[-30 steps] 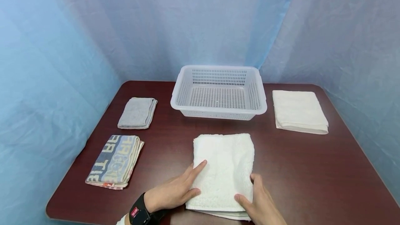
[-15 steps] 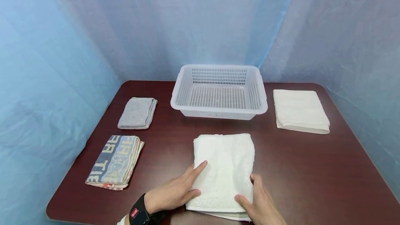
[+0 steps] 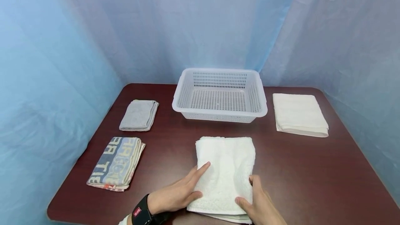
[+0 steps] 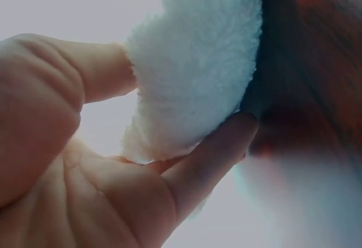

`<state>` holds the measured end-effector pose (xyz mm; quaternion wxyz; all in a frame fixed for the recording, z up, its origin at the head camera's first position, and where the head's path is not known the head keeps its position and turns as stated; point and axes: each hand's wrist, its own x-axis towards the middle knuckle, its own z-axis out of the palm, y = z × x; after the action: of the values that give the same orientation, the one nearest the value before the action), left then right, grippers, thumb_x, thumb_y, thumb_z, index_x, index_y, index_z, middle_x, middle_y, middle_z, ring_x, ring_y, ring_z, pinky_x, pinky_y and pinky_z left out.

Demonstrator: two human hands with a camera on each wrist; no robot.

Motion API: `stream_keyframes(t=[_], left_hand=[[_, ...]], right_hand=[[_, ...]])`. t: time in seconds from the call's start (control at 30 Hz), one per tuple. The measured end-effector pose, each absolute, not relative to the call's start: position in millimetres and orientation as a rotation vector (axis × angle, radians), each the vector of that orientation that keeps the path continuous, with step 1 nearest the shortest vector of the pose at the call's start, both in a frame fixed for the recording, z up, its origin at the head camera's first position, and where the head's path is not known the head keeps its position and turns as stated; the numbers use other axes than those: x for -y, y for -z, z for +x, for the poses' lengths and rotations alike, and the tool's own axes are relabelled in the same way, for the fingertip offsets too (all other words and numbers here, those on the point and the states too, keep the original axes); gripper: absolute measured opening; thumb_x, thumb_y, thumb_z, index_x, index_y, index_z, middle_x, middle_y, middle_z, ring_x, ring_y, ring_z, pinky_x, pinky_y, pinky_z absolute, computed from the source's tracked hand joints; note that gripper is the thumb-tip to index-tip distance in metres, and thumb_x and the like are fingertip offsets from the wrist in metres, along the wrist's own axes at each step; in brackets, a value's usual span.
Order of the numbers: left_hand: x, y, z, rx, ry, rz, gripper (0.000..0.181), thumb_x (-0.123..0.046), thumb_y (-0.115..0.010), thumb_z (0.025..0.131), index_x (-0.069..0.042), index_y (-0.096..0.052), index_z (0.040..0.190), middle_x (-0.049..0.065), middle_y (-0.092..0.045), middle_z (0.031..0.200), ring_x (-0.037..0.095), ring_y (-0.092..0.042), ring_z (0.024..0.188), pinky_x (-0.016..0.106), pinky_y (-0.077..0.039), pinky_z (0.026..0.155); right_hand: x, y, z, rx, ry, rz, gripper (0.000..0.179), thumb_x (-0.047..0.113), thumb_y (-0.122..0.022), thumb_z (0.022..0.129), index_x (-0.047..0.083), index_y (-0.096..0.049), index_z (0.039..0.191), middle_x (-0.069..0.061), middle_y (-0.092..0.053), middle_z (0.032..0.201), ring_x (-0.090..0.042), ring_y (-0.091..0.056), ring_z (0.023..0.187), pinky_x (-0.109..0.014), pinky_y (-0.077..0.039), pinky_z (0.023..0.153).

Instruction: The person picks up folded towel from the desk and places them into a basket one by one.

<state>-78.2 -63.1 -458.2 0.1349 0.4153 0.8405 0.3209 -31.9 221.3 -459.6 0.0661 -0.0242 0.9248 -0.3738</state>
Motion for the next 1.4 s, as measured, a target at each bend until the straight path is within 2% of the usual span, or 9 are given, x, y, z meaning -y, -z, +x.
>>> stream_keyframes(t=[0.2,0.4,0.53,0.8,1.13,1.27,1.4], left_hand=[[63,458,-78,-2.469,-0.952,1.282,0.084,-0.012,-0.056,0.102,-0.015,0.003,0.160,0.027,-0.020,0.158,0.035,-0.031,0.144,0.036,-0.038,0.111],[63,457,-79,-2.532,-1.026,1.427,0.082,-0.010,-0.062,0.098,-0.010,-0.008,0.159,0.019,-0.024,0.155,0.029,-0.034,0.142,0.033,-0.037,0.111],[62,454,-80,-2.562,-1.093,1.460,0.080,-0.007,-0.065,0.096,-0.010,-0.014,0.158,0.018,-0.026,0.152,0.025,-0.037,0.139,0.029,-0.040,0.107],[64,445,-85,-2.657,-1.105,1.541,0.079,-0.003,-0.068,0.092,-0.009,-0.023,0.156,0.020,-0.032,0.147,0.025,-0.047,0.128,0.027,-0.045,0.101],[62,436,-96,-2.733,-1.049,1.737,0.069,0.000,-0.066,0.089,-0.008,-0.035,0.150,0.020,-0.033,0.144,0.019,-0.050,0.113,0.018,-0.043,0.096],[60,431,-100,-2.751,-1.041,1.741,0.066,0.000,-0.064,0.088,-0.010,-0.039,0.149,0.020,-0.031,0.146,0.018,-0.049,0.113,0.017,-0.043,0.094],[59,428,-102,-2.766,-1.031,1.700,0.063,-0.006,-0.064,0.091,-0.011,-0.040,0.148,0.021,-0.027,0.151,0.019,-0.047,0.122,0.019,-0.042,0.099]], right_hand=[[-220,460,-31,-2.842,1.147,-0.089,0.065,0.015,-0.085,0.077,0.002,-0.040,0.122,-0.006,-0.064,0.100,-0.008,-0.059,0.086,-0.029,-0.049,0.070],[-218,458,-29,-2.964,1.164,-0.178,0.064,0.012,-0.087,0.074,0.003,-0.041,0.118,-0.004,-0.064,0.095,-0.003,-0.056,0.082,-0.028,-0.048,0.068],[-218,451,-30,-2.994,1.124,-0.191,0.064,0.014,-0.086,0.075,0.003,-0.041,0.118,-0.006,-0.064,0.098,-0.007,-0.058,0.085,-0.029,-0.049,0.070],[-215,440,-32,-3.083,1.079,-0.214,0.064,0.016,-0.087,0.075,0.002,-0.040,0.118,-0.010,-0.063,0.101,-0.018,-0.059,0.087,-0.034,-0.048,0.072],[-213,426,-39,-3.079,1.078,-0.220,0.063,0.015,-0.083,0.080,0.000,-0.038,0.120,-0.014,-0.062,0.100,-0.021,-0.060,0.085,-0.034,-0.048,0.070],[-211,420,-42,-3.079,1.096,-0.216,0.062,0.015,-0.083,0.081,0.000,-0.038,0.120,-0.012,-0.063,0.098,-0.020,-0.060,0.086,-0.034,-0.048,0.070],[-210,415,-45,-3.044,1.119,-0.196,0.062,0.017,-0.082,0.082,0.000,-0.037,0.121,-0.013,-0.063,0.100,-0.020,-0.060,0.086,-0.033,-0.048,0.070]])
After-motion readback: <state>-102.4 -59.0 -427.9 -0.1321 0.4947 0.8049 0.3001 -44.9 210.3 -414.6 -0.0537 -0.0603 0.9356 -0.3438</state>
